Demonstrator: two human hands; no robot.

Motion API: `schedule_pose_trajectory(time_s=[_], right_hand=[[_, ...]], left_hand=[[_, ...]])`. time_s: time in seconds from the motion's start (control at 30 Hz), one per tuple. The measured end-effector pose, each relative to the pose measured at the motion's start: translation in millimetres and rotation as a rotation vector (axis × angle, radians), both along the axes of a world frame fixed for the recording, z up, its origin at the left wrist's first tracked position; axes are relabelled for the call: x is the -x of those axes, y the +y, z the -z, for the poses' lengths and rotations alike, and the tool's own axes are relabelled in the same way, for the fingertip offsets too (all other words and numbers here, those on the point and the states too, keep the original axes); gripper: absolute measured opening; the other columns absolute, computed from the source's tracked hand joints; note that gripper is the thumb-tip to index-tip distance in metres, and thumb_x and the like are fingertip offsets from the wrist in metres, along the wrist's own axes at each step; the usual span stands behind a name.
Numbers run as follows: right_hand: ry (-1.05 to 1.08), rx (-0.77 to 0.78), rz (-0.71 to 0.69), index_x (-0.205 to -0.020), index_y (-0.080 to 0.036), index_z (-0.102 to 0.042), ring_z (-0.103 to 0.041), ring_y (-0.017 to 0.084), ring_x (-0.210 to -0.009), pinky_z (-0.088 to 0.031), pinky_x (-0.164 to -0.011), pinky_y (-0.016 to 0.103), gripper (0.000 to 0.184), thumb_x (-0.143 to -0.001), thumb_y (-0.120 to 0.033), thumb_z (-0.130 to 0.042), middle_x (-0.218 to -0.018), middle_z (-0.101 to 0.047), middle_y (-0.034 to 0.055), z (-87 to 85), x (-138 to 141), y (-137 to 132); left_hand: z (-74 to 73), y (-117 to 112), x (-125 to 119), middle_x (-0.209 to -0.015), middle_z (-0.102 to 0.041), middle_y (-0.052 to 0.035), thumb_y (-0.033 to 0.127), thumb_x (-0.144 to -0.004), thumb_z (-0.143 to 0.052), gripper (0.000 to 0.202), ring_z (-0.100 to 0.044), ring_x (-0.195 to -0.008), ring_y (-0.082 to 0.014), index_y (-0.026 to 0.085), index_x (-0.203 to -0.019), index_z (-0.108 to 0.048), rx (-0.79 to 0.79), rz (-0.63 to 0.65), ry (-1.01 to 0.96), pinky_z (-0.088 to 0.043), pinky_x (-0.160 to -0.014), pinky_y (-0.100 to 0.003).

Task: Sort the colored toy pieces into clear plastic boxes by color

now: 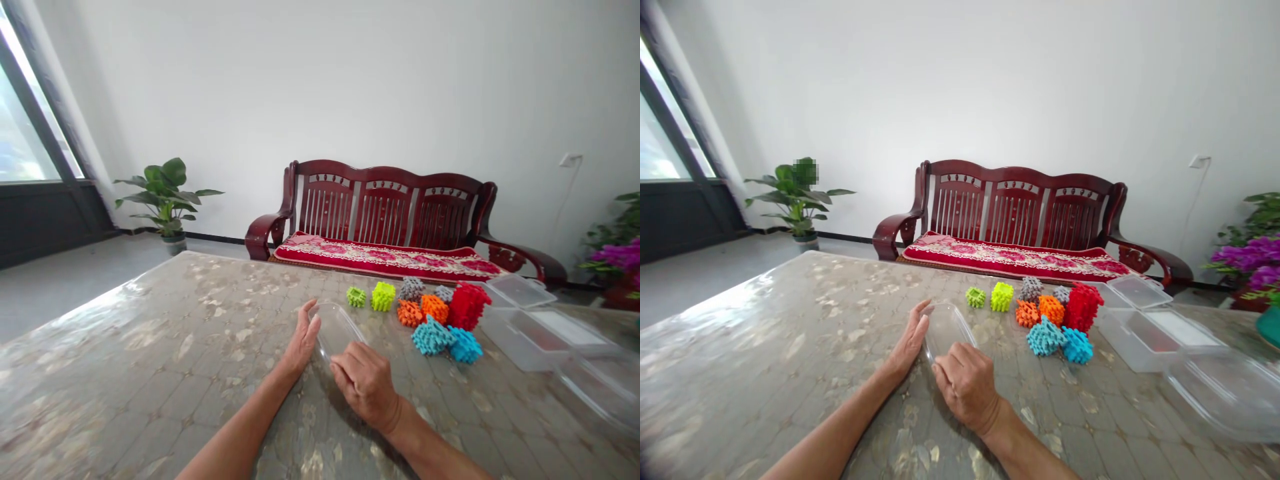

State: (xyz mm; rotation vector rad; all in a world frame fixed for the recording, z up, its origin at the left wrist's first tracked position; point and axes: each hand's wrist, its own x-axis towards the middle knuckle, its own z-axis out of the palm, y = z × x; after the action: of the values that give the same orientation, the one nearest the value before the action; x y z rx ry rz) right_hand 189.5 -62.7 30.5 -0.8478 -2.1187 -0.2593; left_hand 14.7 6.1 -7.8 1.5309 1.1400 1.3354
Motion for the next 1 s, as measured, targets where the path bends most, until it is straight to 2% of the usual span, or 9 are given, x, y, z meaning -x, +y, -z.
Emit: schedule_pose_trajectory(time_s=[0.13,0.23,0.47,0.6,0.7,0.8,1.0], right_hand=[[0.102,0.073,0.024,-0.077,-0.021,-0.066,-0.055,0.014,-0.065,-0.039,-0.062,0.026,0.025,-0.096,-0.020,-0.050,-0.067,-0.058,0.0008,-2.9,0.9,2.2],[0.168,0.136,0.036,-0.076,-0.021,-0.066,-0.057,0.013,-0.065,-0.040,-0.062,0.024,0.025,-0.096,-0.021,-0.051,-0.068,-0.059,0.0007,-4.1,0.2,3.7],[0.293,0.219,0.033,-0.072,-0.020,-0.067,-0.056,0.013,-0.063,-0.041,-0.062,0.023,0.027,-0.095,-0.024,-0.053,-0.065,-0.059,0.0004,-6.4,-0.8,5.1],[0.375,0.271,0.026,-0.069,-0.019,-0.067,-0.054,0.012,-0.059,-0.041,-0.059,0.022,0.028,-0.093,-0.026,-0.055,-0.064,-0.058,-0.0002,-7.5,-3.9,6.4],[0.407,0.303,0.020,-0.067,-0.019,-0.065,-0.053,0.012,-0.059,-0.042,-0.059,0.023,0.030,-0.093,-0.027,-0.055,-0.063,-0.058,-0.0002,-6.7,-6.0,7.2],[0.432,0.310,0.021,-0.066,-0.019,-0.064,-0.054,0.013,-0.060,-0.042,-0.060,0.023,0.030,-0.093,-0.027,-0.055,-0.062,-0.058,-0.0002,-6.0,-6.3,8.0],[0.437,0.304,0.018,-0.068,-0.019,-0.064,-0.054,0.013,-0.062,-0.042,-0.062,0.024,0.029,-0.094,-0.028,-0.054,-0.064,-0.057,-0.0003,-5.3,-3.5,8.1]], left_hand=[[4.4,0.1,-1.9,-0.153,-0.028,-0.0180,0.065,-0.090,-0.043,0.082,-0.026,-0.146,-0.0305,0.015,-0.149,-0.016,-0.087,0.096,0.016,-0.017,-0.121,-0.047],[5.1,0.5,-2.4,-0.156,-0.019,-0.0189,0.069,-0.084,-0.049,0.095,-0.017,-0.148,-0.0347,0.015,-0.151,-0.011,-0.125,0.143,0.033,-0.010,-0.122,-0.051],[0.4,-1.1,-4.2,-0.154,-0.026,-0.0159,0.066,-0.071,-0.071,0.109,-0.021,-0.146,-0.0393,0.020,-0.153,-0.017,-0.108,0.154,0.016,-0.019,-0.120,-0.053],[-4.8,-1.9,-5.7,-0.155,-0.021,-0.0171,0.061,-0.059,-0.083,0.119,-0.019,-0.145,-0.0414,0.020,-0.152,-0.021,-0.110,0.166,0.055,-0.026,-0.118,-0.054],[-9.7,-3.5,-6.5,-0.154,-0.022,-0.0181,0.057,-0.056,-0.085,0.119,-0.021,-0.144,-0.0411,0.020,-0.151,-0.025,-0.092,0.166,0.080,-0.028,-0.117,-0.055],[-14.5,-6.7,-4.3,-0.151,-0.030,-0.0158,0.051,-0.058,-0.086,0.111,-0.026,-0.142,-0.0399,0.022,-0.149,-0.031,-0.064,0.158,0.073,-0.028,-0.117,-0.054],[-27.4,-16.3,4.4,-0.145,-0.041,-0.0102,0.041,-0.074,-0.070,0.088,-0.040,-0.134,-0.0342,0.025,-0.150,-0.029,0.064,0.212,-0.024,-0.034,-0.112,-0.049]])
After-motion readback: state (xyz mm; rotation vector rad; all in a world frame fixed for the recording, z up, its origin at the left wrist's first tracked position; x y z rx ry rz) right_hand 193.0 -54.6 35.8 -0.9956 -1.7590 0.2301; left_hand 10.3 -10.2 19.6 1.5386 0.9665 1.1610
